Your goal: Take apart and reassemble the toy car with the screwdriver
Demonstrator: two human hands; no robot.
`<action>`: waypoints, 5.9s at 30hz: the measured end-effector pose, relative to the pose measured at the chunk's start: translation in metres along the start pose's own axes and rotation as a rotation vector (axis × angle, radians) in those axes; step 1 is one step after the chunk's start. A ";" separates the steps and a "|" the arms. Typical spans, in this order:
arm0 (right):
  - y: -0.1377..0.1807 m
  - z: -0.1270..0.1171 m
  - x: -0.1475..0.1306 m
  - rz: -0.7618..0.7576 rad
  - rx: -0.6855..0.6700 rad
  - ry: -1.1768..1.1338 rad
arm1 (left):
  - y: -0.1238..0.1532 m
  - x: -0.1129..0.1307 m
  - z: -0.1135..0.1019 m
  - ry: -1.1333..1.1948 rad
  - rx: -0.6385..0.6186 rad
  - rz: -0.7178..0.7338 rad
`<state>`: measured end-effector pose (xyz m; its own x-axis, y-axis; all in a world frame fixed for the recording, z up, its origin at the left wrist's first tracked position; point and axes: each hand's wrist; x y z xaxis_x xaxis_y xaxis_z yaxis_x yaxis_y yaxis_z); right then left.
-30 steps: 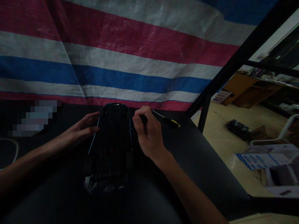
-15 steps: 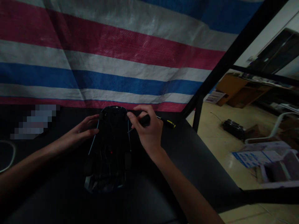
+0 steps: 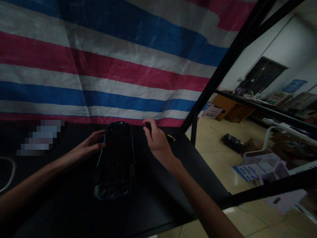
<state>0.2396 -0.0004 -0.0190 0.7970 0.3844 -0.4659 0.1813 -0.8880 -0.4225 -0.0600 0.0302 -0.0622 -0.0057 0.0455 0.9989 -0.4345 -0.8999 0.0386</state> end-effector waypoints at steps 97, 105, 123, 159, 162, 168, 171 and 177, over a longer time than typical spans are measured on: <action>-0.056 0.023 -0.104 -0.382 -0.230 0.061 | 0.000 -0.008 0.002 0.159 -0.001 0.033; -0.053 0.016 -0.105 -0.612 -0.284 -0.096 | 0.003 -0.009 -0.001 0.130 -0.025 0.045; -0.054 0.013 -0.104 -0.540 -0.368 -0.022 | 0.002 -0.006 0.000 0.051 -0.026 0.051; -0.043 0.009 -0.115 -0.474 -0.308 0.202 | 0.000 -0.009 -0.004 -0.105 -0.034 0.131; -0.048 0.014 -0.111 -0.471 -0.318 0.193 | -0.001 -0.011 -0.006 -0.118 -0.048 0.152; -0.049 0.013 -0.107 -0.461 -0.276 0.195 | -0.001 -0.011 -0.005 -0.083 -0.073 0.126; -0.049 0.008 -0.107 -0.539 -0.267 0.140 | 0.000 -0.010 -0.004 -0.058 -0.059 0.102; -0.054 0.012 -0.104 -0.577 -0.314 0.121 | 0.000 -0.008 -0.004 -0.076 -0.073 0.120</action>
<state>0.1405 0.0106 0.0429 0.5775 0.8053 -0.1343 0.7428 -0.5865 -0.3229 -0.0633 0.0313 -0.0707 0.0052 -0.0955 0.9954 -0.4989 -0.8629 -0.0802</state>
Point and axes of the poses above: each hand's wrist, its own y-axis away from the middle knuckle, its own z-axis out of the palm, x = y × z, and after that the axes turned 5 degrees about -x, right-handed
